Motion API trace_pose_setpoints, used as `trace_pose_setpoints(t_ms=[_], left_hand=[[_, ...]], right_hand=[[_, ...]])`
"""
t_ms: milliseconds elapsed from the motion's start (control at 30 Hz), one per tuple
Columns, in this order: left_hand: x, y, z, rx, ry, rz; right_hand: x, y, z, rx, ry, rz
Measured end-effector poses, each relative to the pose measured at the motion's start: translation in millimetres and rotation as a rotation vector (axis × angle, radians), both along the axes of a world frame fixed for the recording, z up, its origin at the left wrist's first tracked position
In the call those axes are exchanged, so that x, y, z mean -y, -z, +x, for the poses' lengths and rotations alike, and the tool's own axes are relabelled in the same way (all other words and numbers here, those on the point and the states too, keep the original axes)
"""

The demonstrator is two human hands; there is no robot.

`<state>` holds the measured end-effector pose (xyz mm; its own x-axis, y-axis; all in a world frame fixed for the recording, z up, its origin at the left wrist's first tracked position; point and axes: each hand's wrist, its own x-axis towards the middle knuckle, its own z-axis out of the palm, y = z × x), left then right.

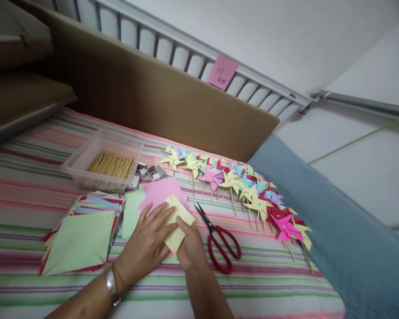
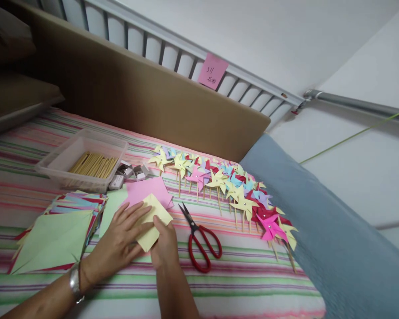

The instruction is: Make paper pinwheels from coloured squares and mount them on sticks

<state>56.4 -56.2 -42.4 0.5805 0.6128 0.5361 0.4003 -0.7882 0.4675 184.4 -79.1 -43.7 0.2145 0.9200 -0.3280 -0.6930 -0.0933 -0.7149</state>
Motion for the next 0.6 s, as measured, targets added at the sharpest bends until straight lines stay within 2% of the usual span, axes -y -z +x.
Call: trace_pose_setpoints(t_ms=[67,133,233,267,333,367,433,600], left_hand=[[-3.4,-1.5,-2.1,0.102,0.065,-0.120],[-11.3,-2.6,-6.0,0.281,0.019,-0.357],[-25.1,-2.2,-11.7,0.594,-0.135,-0.906],[-28.6,-1.6,-13.1,0.664,-0.131,-1.099],[-32.1,-0.8,-14.9,0.721,-0.020,-1.409],[-32.1,-0.9,-15.3,0.717,0.052,-1.503],[-29.1,-2.1,-14.6,0.693,0.165,-1.593],[-18.3,-3.0,-6.4,0.668,0.298,-1.702]], right_hand=[[-1.9,1.1,12.3,0.051,-0.010,-0.022],[-2.0,-0.2,23.6,0.101,-0.035,-0.020],[0.7,-3.9,34.3,0.209,-0.098,-0.021],[1.9,-5.0,36.0,0.250,-0.132,-0.024],[3.4,-6.9,37.1,0.340,-0.192,-0.030],[3.6,-8.0,36.9,0.392,-0.213,-0.031],[3.2,-11.3,35.2,0.496,-0.253,-0.050],[1.9,-24.7,26.8,0.663,-0.364,-0.058]])
